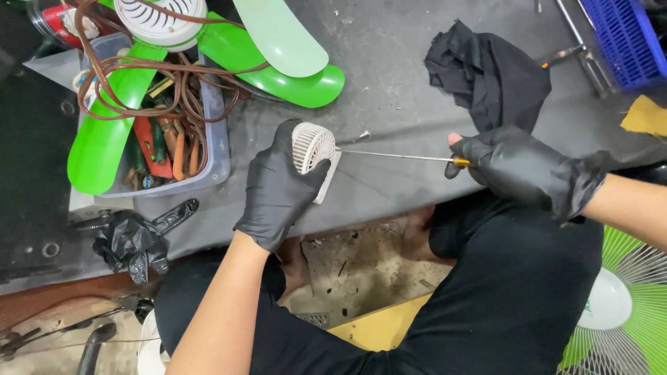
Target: Securing the plastic housing of a small portable fan using a screwdriver and manual pressure to snap parts into place.
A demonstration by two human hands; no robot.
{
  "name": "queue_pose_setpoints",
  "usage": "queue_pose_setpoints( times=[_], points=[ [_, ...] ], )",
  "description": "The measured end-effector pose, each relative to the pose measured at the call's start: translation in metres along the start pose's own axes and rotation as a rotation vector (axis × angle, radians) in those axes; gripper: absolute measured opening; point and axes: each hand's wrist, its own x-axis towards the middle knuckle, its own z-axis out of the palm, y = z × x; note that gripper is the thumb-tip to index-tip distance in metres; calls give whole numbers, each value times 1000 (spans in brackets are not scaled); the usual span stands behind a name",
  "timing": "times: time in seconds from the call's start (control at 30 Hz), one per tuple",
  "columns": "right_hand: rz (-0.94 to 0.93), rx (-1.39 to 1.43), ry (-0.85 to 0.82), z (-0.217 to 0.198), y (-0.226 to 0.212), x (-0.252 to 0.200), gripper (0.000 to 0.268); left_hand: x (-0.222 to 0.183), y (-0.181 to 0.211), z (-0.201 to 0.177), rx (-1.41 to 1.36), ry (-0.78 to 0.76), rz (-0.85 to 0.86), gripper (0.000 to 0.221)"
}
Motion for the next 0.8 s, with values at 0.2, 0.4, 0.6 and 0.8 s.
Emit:
queue_pose_setpoints(
  times=[0.2,0.4,0.6,0.8],
  points=[
    [-240,-590,107,-12,19,-7,16,2,-5,-3,-80,30,-74,56],
    [-1337,-1005,372,-30,33,12,32,6,-9,-7,-268,46,-57,53],
    [-1640,-908,131,-24,24,20,49,12,-20,-8,-363,27,16,54],
    [-1243,-631,260,-5,16,9,14,11,-23,-2,-407,32,117,54]
  ],
)
